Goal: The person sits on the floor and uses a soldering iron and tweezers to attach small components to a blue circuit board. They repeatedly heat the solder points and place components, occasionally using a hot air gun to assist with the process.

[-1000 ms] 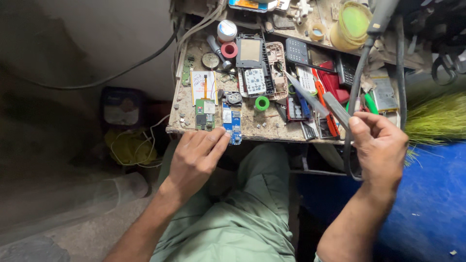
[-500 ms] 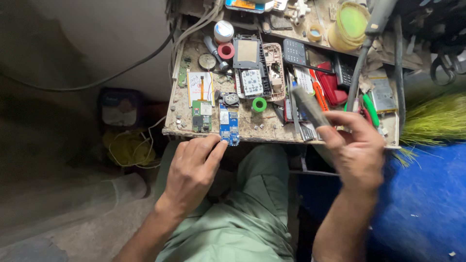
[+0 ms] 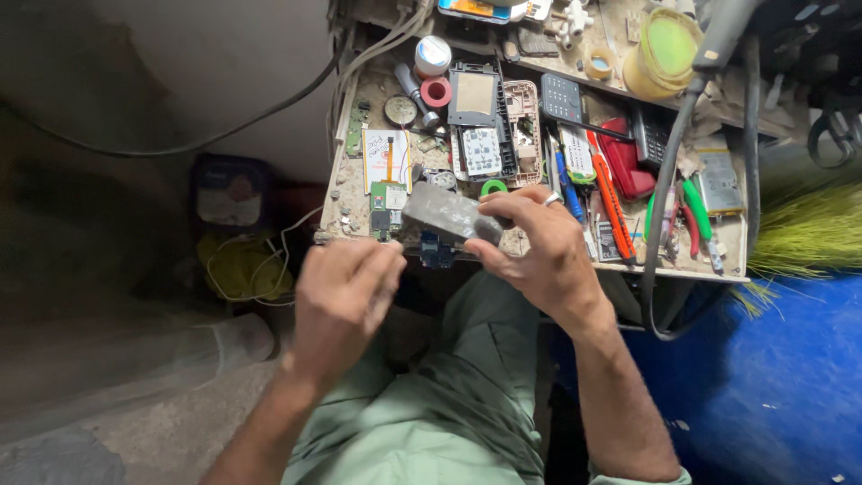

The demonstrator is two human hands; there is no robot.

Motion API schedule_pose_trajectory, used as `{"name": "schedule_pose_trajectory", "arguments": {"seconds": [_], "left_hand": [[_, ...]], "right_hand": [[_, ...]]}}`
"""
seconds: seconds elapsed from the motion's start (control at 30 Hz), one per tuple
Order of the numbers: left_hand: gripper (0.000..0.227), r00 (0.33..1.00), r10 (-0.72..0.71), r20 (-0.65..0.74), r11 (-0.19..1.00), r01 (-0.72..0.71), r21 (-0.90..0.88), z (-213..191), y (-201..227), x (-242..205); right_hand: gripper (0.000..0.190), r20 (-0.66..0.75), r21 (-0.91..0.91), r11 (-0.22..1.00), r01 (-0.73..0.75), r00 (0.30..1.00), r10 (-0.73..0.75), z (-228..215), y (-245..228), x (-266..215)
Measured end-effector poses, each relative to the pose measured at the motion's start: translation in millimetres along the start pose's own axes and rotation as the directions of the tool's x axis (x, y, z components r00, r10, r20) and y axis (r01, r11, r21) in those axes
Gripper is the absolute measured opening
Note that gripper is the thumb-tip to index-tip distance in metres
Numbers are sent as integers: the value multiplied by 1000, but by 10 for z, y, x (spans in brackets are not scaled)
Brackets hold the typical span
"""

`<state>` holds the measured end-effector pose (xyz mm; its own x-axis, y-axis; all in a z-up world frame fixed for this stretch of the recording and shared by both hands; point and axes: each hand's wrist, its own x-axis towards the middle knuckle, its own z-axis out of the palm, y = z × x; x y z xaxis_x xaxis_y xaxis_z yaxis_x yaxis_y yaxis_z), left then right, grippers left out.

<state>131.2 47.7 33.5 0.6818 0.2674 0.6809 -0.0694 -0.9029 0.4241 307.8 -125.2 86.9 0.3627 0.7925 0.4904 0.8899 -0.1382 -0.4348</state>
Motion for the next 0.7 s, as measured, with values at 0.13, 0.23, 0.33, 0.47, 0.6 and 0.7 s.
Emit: {"name": "schedule_pose_trajectory", "arguments": {"seconds": [0.13,0.23,0.33,0.47,0.6,0.7], "left_hand": [[32,985,-172,-12,957,170,235,33,-105,260],[42,943,-311,115,896,250,368,122,-64,487],[52,872,-458,172,836,357,418,122,-45,602],[44,756,-609,238,790,555,261,36,-122,667],[32,685,-673,279,708,706,-26,-13,-189,613],[28,662,-677,322,626,748,-221,-27,-262,524]], "right_hand": [[39,-115,34,992,-121,986,124,-53,30,-85],[37,-194,139,978,-156,964,182,-118,14,-135],[36,-209,238,951,-197,946,248,-160,2,-233],[36,-211,190,961,-203,947,242,-144,10,-299],[36,-194,144,975,-170,961,196,-114,3,-299],[38,-174,98,985,-145,972,161,-89,27,-255]]}}
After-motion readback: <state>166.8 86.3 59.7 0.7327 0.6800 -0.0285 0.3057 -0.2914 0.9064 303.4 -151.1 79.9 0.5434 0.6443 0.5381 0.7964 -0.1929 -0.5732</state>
